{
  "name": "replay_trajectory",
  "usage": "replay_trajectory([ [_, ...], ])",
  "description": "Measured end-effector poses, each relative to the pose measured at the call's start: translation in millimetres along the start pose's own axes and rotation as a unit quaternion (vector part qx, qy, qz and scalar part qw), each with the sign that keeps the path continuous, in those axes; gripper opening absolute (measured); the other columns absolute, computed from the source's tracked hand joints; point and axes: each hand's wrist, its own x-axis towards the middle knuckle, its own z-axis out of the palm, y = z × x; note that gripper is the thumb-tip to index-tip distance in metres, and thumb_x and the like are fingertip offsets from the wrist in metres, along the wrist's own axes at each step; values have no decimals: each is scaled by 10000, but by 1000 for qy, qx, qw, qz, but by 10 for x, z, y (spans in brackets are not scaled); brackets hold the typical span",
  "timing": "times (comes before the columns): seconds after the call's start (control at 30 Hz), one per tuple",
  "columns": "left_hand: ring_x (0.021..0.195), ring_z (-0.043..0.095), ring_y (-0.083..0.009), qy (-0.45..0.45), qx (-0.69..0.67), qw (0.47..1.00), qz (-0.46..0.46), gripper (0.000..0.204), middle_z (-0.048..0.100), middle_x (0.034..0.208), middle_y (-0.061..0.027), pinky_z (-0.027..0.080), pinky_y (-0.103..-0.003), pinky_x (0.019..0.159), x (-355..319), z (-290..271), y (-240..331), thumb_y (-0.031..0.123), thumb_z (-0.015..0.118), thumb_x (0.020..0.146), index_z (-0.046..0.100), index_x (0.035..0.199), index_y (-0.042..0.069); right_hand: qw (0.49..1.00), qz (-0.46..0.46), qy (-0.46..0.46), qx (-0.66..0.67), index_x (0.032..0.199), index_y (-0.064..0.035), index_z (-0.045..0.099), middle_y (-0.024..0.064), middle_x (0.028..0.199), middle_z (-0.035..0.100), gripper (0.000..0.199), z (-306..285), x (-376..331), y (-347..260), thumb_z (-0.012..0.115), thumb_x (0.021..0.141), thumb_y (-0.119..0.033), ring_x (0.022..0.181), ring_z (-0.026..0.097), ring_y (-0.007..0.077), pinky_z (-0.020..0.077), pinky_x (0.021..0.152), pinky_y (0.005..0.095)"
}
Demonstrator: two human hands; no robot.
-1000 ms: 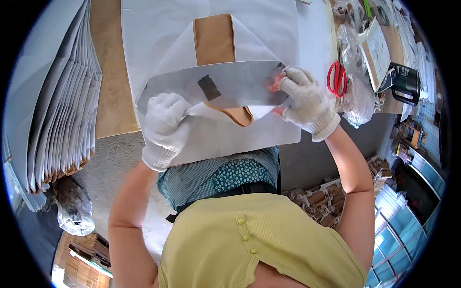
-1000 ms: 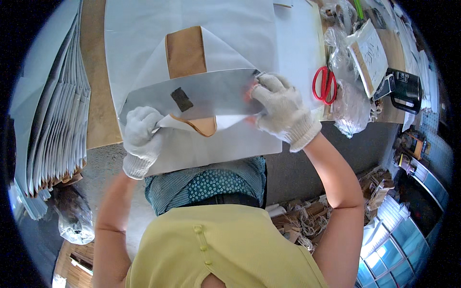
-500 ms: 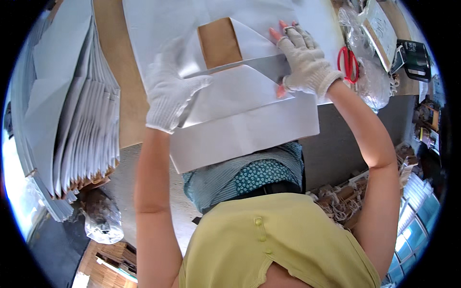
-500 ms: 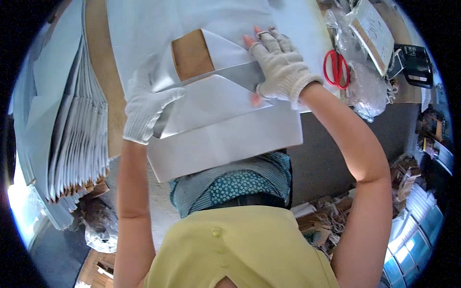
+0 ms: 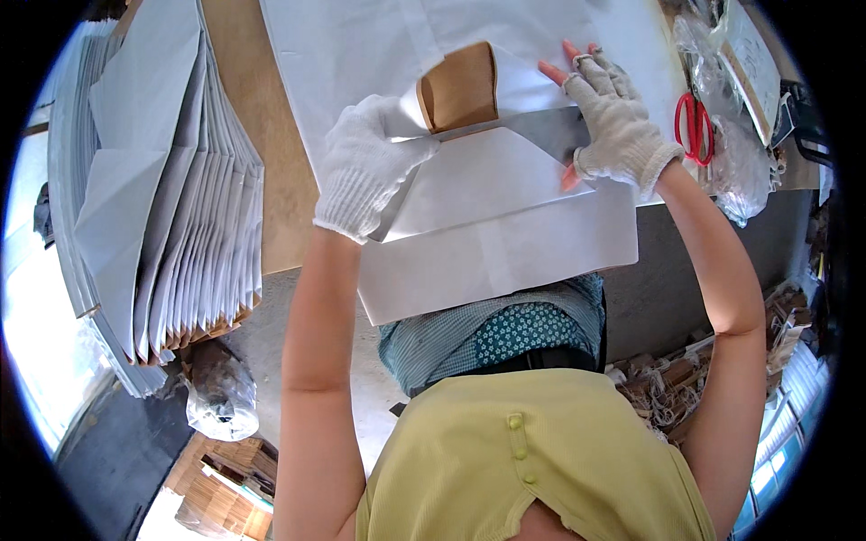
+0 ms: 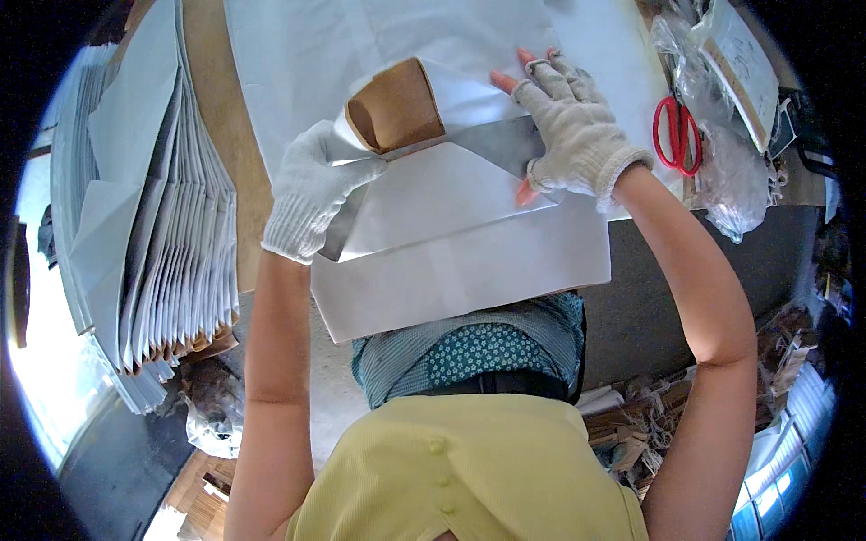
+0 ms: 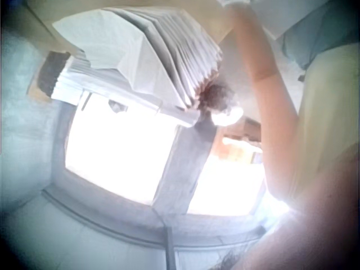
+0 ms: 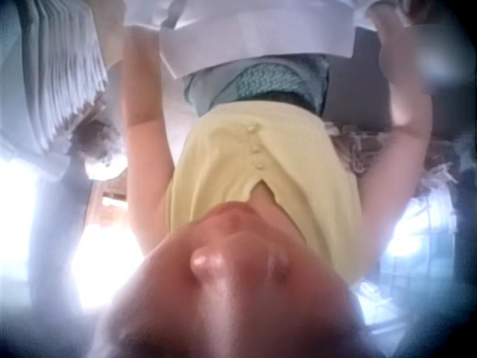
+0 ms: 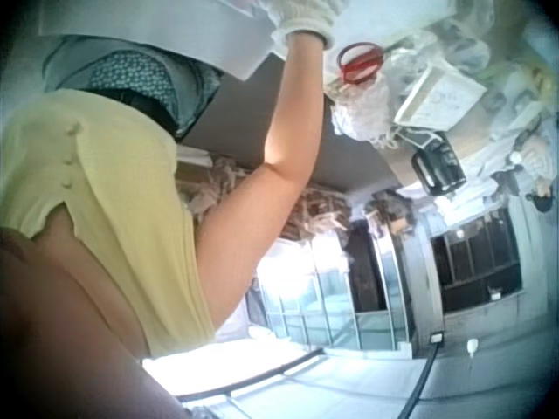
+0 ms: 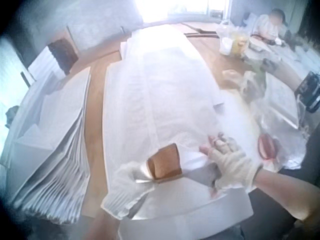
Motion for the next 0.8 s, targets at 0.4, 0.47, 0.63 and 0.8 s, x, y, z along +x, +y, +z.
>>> replay_trajectory([
  [0.4,1067,636,-277,112,-9,975,193,285,696,1011,-62,535,-341,941,-360,369,-172,-36,753,716,844,902,160,990,-66,103,70,1387,-269,690,11,1597,527,625,206,-428,-61,852,785,-225,1547,377,299,207,1296,507],
  [0.47,1079,630,-310,44,-27,975,218,254,684,1038,-68,524,-343,962,-430,360,-232,-15,746,715,835,885,152,987,-102,113,49,1403,-252,686,34,1555,575,589,222,-453,-35,817,830,-218,1515,435,302,214,1291,513],
  [0.63,1199,575,-318,-39,66,971,228,183,686,1082,-74,484,-405,1019,-524,268,-64,175,713,765,792,924,127,956,-177,163,166,1383,-102,698,123,1451,656,460,265,-239,-246,596,946,-203,1464,504,340,243,1278,518],
  [0.8,1109,604,-354,191,191,929,254,346,645,1134,-123,467,-484,996,-559,296,-166,198,765,783,735,1105,76,943,-217,193,163,1331,-127,719,112,1411,673,421,206,-63,-753,610,932,-203,1419,538,339,319,1251,508],
])
